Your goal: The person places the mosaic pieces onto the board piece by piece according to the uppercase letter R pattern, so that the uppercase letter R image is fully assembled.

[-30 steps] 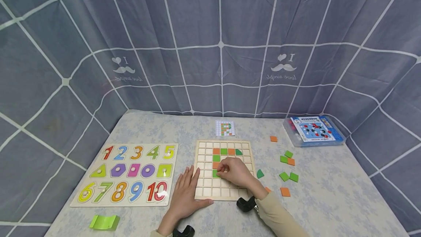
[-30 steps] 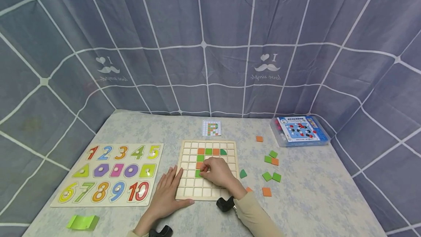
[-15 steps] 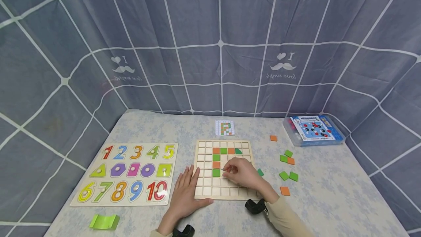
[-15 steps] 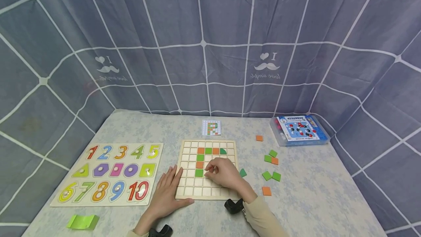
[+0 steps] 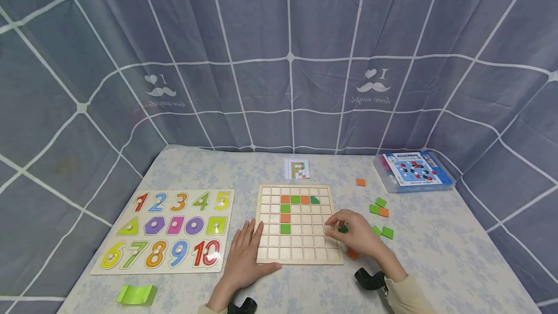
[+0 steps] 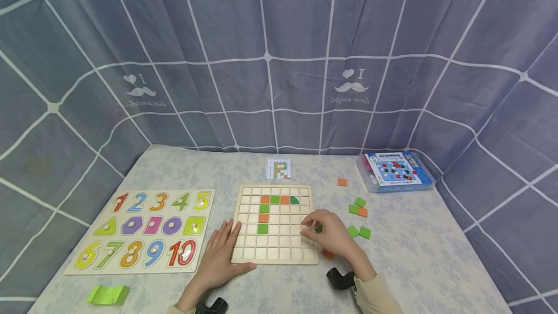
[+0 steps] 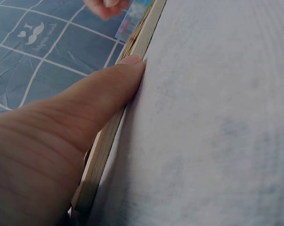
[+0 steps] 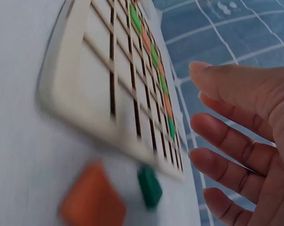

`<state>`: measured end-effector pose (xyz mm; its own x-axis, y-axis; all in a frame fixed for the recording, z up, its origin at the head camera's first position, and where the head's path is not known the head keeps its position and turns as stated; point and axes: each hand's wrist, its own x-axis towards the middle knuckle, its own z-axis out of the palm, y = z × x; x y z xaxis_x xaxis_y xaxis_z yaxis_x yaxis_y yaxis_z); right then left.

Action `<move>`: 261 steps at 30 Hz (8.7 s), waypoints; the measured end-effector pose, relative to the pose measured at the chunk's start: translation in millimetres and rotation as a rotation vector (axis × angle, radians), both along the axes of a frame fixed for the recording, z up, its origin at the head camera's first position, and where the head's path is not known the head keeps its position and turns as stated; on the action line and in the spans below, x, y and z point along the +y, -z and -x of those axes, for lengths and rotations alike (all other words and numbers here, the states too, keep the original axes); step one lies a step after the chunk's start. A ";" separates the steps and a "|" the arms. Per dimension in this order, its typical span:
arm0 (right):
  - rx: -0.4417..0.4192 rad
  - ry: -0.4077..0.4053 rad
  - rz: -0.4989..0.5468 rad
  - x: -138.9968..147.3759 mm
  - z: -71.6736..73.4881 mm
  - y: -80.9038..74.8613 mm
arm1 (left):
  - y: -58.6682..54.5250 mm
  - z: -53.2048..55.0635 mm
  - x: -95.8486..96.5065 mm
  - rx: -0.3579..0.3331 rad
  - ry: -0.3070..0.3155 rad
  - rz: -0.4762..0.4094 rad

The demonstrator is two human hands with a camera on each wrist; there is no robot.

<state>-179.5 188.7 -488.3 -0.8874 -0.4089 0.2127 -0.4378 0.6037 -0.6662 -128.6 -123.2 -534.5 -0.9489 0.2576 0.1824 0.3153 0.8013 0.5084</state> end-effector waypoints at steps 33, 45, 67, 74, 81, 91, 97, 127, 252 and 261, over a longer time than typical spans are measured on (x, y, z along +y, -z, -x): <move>-0.092 0.106 -0.136 50.9 -22.0 10.3 | 1.4 1.0 -0.2 0.000 0.000 0.006; -0.142 0.103 -0.159 52.1 -22.9 13.6 | 1.1 0.8 -0.3 0.003 0.000 0.006; -0.172 0.129 -0.169 48.7 -28.4 8.3 | 0.3 -0.5 0.4 0.021 0.004 -0.015; -0.200 0.079 -0.143 48.1 -28.2 8.7 | -1.2 -1.1 0.5 -0.002 0.003 -0.005; -0.209 0.063 -0.156 46.1 -29.3 8.5 | -2.3 -1.5 1.2 0.004 0.007 -0.011; -0.233 0.151 -0.198 40.6 -33.8 6.3 | -2.1 -0.8 1.2 0.007 0.005 -0.002; -0.186 0.153 -0.176 41.5 -36.7 7.4 | -1.5 -0.5 0.9 0.006 0.004 -0.003; -0.092 0.015 0.078 -27.2 -4.1 -4.7 | -2.8 -1.2 0.1 0.006 0.013 -0.006; -0.037 0.374 -0.111 78.6 -11.3 -1.6 | 2.6 1.3 0.0 0.003 0.010 -0.006; -0.094 0.413 -0.173 84.5 -14.2 -1.9 | 1.4 1.0 -0.1 0.018 0.014 -0.007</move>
<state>-165.4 273.1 -486.4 -0.9958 -0.0388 0.0829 -0.0791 0.8210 -0.5654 -129.6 -123.3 -535.9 -0.9418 0.2694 0.2009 0.3353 0.7935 0.5079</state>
